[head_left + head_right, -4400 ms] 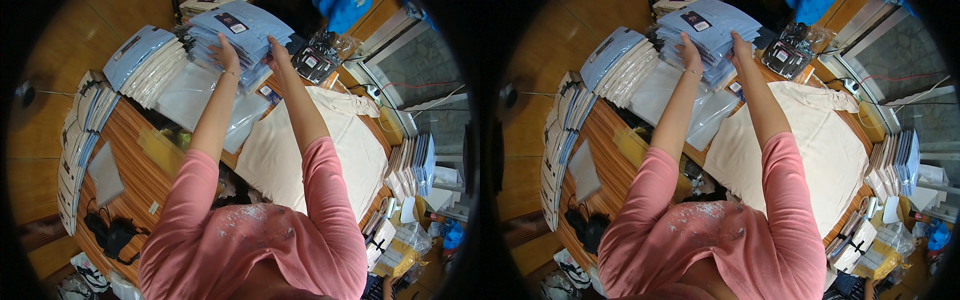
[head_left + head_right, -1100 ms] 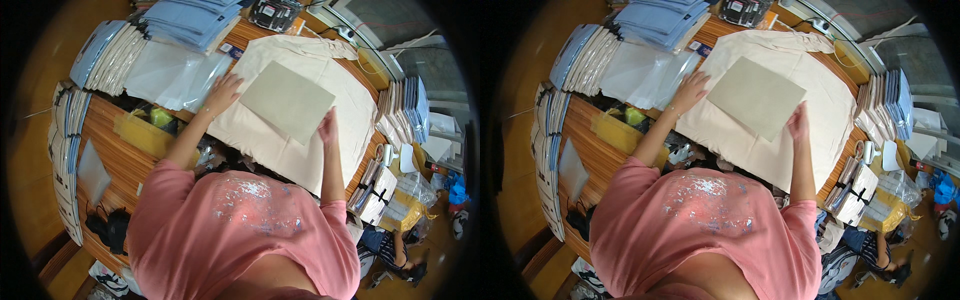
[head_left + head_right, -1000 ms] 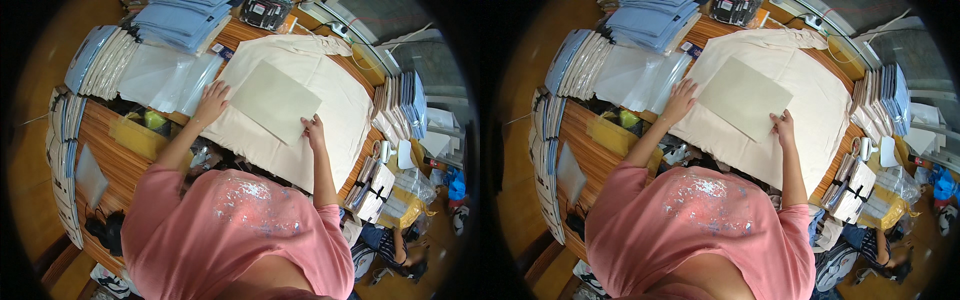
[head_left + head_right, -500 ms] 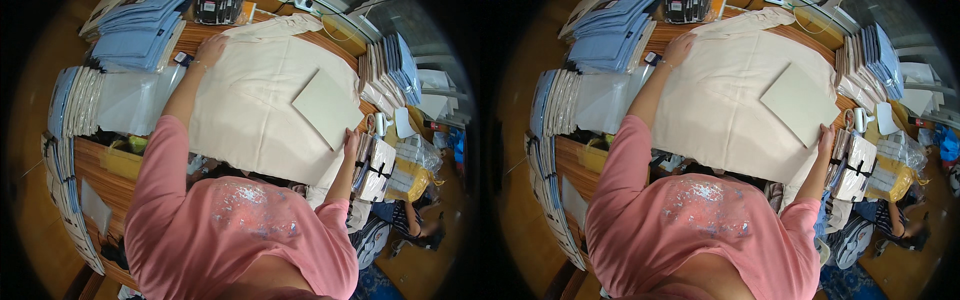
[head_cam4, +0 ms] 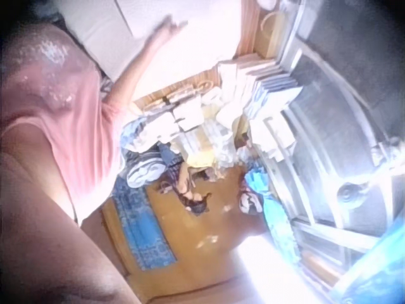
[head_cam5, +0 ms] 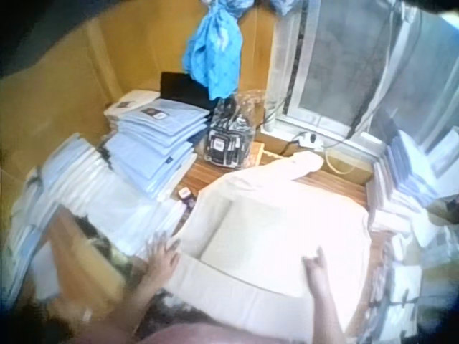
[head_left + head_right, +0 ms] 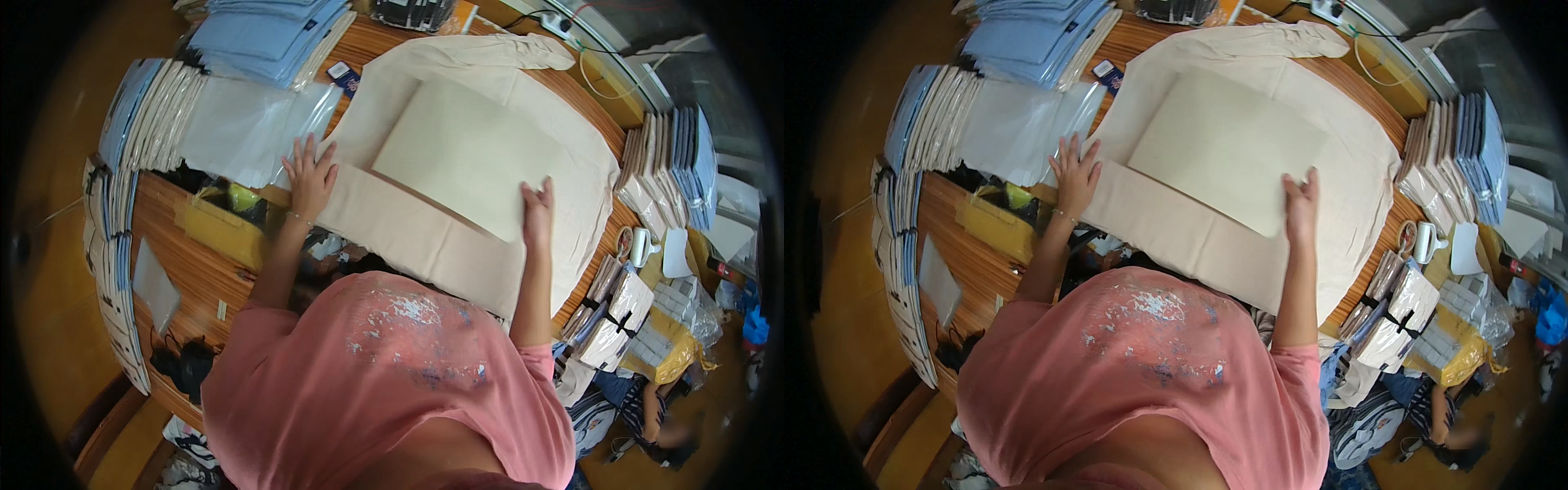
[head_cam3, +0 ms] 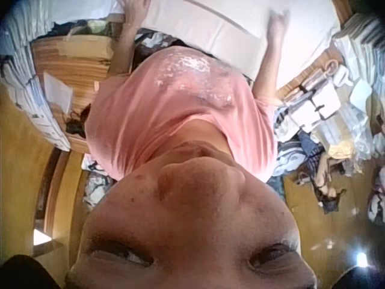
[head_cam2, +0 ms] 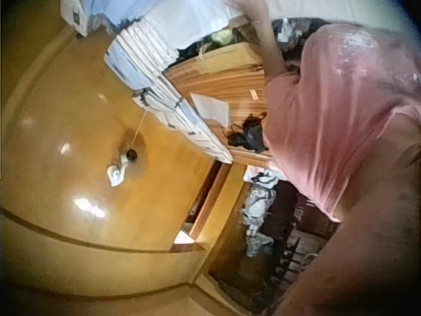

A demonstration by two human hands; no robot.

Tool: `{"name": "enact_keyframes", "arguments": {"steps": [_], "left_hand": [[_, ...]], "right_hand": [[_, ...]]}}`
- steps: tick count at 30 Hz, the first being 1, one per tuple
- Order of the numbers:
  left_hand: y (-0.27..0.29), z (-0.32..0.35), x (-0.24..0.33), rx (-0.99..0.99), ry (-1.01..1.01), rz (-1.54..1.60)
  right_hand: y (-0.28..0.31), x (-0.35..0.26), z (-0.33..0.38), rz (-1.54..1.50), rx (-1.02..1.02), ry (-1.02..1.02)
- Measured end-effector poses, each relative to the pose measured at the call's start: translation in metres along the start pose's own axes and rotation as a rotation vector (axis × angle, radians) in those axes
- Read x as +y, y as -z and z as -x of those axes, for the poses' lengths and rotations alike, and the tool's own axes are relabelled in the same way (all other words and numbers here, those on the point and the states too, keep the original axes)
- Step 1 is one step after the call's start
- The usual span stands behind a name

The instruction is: The person packages a shirt into a clear plastic bag and then adds a black ribbon to another already-packaged shirt. They first take a beige shirt, fold it around a cardboard insert, place it inside a plastic bag, and seal the bag with tape. Finally, they wrap a black ribbon around a second packaged beige shirt.

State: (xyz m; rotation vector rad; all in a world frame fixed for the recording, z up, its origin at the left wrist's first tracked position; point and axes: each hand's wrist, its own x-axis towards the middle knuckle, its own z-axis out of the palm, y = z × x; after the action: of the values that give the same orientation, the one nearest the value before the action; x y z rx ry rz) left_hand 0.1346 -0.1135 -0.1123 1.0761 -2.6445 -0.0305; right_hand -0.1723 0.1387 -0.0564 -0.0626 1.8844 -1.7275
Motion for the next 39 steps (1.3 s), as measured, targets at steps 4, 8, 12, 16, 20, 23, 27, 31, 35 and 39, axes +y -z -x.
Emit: {"name": "enact_keyframes", "arguments": {"steps": [4,8,12,16,20,23,27,31,35,39], "left_hand": [[0.027,-0.007,0.006,0.133,0.074,0.227],[0.024,-0.011,0.032,0.088,-0.031,0.437],[0.011,0.0,0.061,-0.027,-0.072,0.257],[0.004,0.004,0.063,0.013,-0.054,0.272],[-0.012,0.007,0.056,-0.041,-0.021,0.279],[-0.007,0.005,0.057,-0.051,-0.024,0.312],[-0.008,0.005,0.059,-0.064,-0.026,0.283],[-0.012,0.007,0.056,-0.057,-0.027,0.251],[-0.012,0.01,0.055,-0.053,-0.04,0.258],[-0.013,0.009,0.055,-0.028,-0.057,0.269]], "right_hand": [[-0.067,0.017,-0.008,-0.003,-0.195,-0.039],[-0.088,0.039,-0.032,0.186,-0.249,-0.14],[-0.105,0.024,-0.02,0.016,-0.264,-0.084],[-0.104,0.022,-0.017,0.054,-0.267,-0.038],[-0.11,0.033,-0.018,0.153,-0.261,-0.02],[-0.108,0.029,-0.012,0.157,-0.241,-0.039],[-0.108,0.039,-0.019,0.116,-0.224,0.006],[-0.111,0.026,-0.009,0.32,-0.143,0.044],[-0.107,0.015,-0.004,0.598,-0.19,0.113],[-0.103,0.015,-0.011,0.746,-0.257,0.136]]}}
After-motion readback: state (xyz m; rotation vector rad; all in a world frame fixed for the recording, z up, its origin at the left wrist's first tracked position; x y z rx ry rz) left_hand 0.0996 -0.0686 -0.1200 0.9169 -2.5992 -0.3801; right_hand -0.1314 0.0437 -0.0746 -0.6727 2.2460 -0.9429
